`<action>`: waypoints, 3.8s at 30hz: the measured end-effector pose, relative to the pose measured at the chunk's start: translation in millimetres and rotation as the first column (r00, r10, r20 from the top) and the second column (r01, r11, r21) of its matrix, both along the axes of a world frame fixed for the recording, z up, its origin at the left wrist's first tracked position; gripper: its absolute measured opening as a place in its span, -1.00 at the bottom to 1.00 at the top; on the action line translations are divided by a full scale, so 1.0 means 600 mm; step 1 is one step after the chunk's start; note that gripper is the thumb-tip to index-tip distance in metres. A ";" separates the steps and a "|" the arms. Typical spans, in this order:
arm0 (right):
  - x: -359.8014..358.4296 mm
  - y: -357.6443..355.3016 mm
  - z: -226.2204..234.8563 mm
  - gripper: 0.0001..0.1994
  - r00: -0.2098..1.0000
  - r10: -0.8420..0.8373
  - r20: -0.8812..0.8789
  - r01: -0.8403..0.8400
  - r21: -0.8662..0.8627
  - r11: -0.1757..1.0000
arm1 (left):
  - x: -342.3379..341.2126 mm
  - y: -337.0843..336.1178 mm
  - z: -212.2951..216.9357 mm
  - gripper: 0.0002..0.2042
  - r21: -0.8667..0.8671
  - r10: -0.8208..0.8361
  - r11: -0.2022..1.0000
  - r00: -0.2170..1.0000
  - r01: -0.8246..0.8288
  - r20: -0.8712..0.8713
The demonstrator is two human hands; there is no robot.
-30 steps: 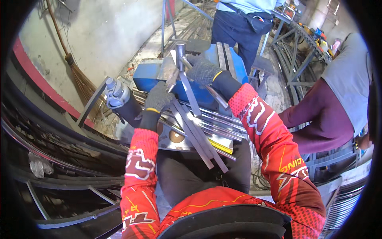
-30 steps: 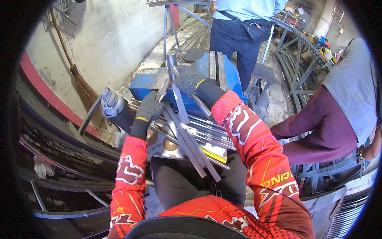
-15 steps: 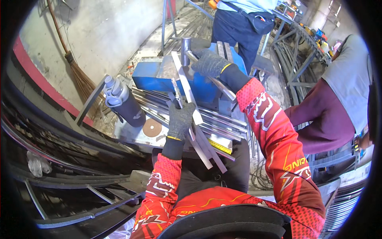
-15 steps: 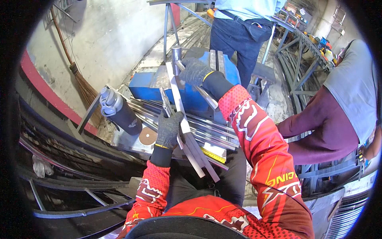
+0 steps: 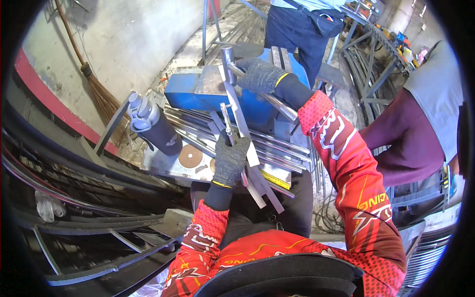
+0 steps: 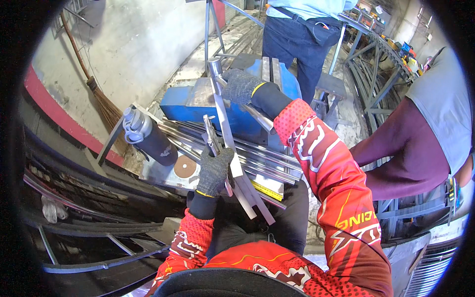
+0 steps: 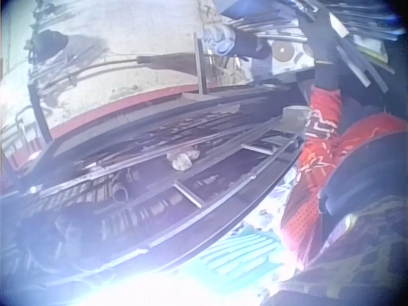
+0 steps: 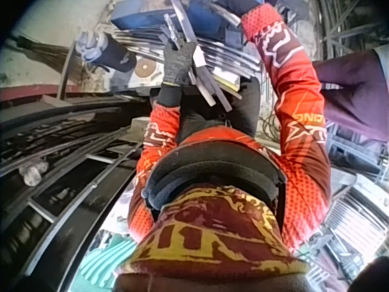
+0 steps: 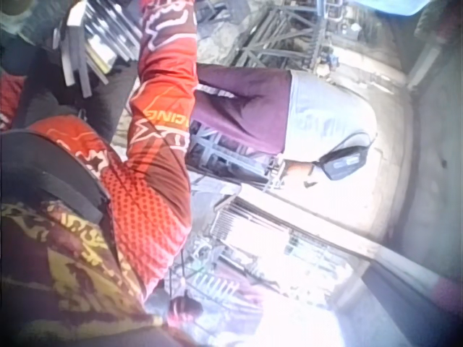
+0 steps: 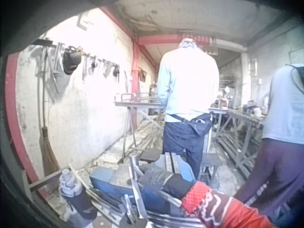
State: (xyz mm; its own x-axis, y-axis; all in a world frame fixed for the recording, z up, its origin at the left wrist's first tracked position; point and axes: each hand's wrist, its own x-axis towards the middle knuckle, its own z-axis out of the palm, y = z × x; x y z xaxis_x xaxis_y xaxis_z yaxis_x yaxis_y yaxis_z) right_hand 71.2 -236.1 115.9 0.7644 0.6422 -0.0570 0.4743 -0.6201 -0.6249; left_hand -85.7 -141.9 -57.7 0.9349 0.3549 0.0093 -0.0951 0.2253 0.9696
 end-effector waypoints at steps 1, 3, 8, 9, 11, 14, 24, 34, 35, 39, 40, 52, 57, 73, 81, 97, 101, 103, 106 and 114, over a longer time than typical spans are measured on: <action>-0.002 -0.001 0.002 -0.74 1.000 -0.002 -0.008 0.002 -0.004 1.000 | 0.001 -0.001 -0.001 -0.78 -0.025 -0.006 1.000 1.000 0.006 -0.007; -0.007 0.001 0.006 -0.75 1.000 -0.003 -0.021 0.002 -0.012 1.000 | 0.002 -0.001 -0.004 -0.78 -0.074 -0.015 0.997 1.000 0.014 -0.019; 0.005 -0.005 0.005 -0.68 0.997 0.064 0.039 -0.058 -0.139 0.989 | -0.002 0.012 0.033 -0.78 0.016 -0.092 0.996 0.994 0.093 -0.066; 0.015 -0.003 -0.002 -0.64 0.993 0.095 0.076 -0.082 -0.165 0.983 | -0.002 0.029 0.049 -0.77 0.025 -0.132 0.990 0.985 0.136 -0.115; 0.014 0.002 -0.002 -0.67 0.981 0.118 0.153 -0.080 -0.233 0.969 | 0.030 0.077 0.038 -0.73 0.334 -0.103 0.934 0.991 0.125 -0.082; 0.017 0.006 0.000 -0.65 0.976 0.109 0.188 -0.055 -0.274 0.960 | 0.083 0.153 0.055 -0.68 0.779 -0.022 0.624 0.998 0.061 -0.061; 0.021 -0.011 0.003 -0.64 0.984 0.136 0.111 -0.110 -0.214 0.971 | 0.170 0.212 0.103 -0.51 0.925 0.063 0.234 0.945 0.298 -0.321; 0.042 -0.002 -0.024 -0.62 0.977 0.141 0.157 -0.116 -0.161 0.980 | 0.178 0.213 0.096 -0.50 0.914 0.077 0.229 0.930 0.335 -0.361; 0.042 -0.002 -0.024 -0.60 0.977 0.139 0.163 -0.113 -0.159 0.981 | 0.178 0.213 0.096 -0.50 0.917 0.078 0.224 0.932 0.330 -0.355; 0.059 0.002 -0.040 -0.67 0.980 0.149 0.128 -0.135 -0.117 0.984 | 0.184 0.214 0.091 -0.51 0.927 0.070 0.193 0.938 0.320 -0.339; 0.062 -0.001 -0.043 -0.67 0.980 0.147 0.135 -0.130 -0.123 0.984 | 0.185 0.212 0.092 -0.52 0.927 0.066 0.198 0.939 0.318 -0.336; 0.065 -0.002 -0.041 -0.67 0.994 0.095 0.046 -0.088 -0.139 0.986 | 0.181 0.203 0.106 -0.55 0.919 0.098 0.184 0.924 0.349 -0.371; 0.066 -0.003 -0.049 -0.67 0.995 0.092 0.030 -0.088 -0.123 0.989 | 0.183 0.206 0.100 -0.56 0.922 0.121 0.169 0.921 0.348 -0.370; 0.020 -0.035 -0.004 -0.57 0.975 0.041 0.217 -0.061 0.089 0.994 | 0.188 0.179 0.125 -0.56 0.921 0.206 0.017 0.900 0.390 -0.385; -0.028 -0.017 0.130 -0.59 0.751 -0.187 0.634 -0.227 0.513 0.828 | 0.170 0.162 0.156 -0.61 0.915 0.269 0.013 0.880 0.404 -0.392; -0.012 0.001 0.000 -0.63 0.983 -0.056 0.175 0.057 -0.002 0.998 | 0.171 0.165 0.143 -0.61 0.928 0.258 0.050 0.893 0.370 -0.369; 0.016 0.006 -0.020 -0.61 0.993 -0.031 0.112 0.030 0.013 0.999 | 0.175 0.164 0.143 -0.56 0.920 0.229 0.104 0.891 0.378 -0.392; 0.007 0.012 -0.007 -0.54 0.999 -0.050 -0.009 0.050 -0.004 0.999 | 0.169 0.178 0.130 -0.55 0.921 0.196 0.173 0.904 0.349 -0.380; 0.011 0.015 -0.011 -0.49 0.999 -0.040 -0.020 0.038 -0.078 0.996 | 0.168 0.199 0.067 -0.57 0.894 0.141 0.414 0.958 0.170 -0.248; 0.032 0.010 -0.048 -0.50 0.991 0.035 0.132 -0.023 -0.091 0.996 | 0.117 0.047 0.015 -0.85 -0.170 0.002 0.985 0.996 -0.018 -0.092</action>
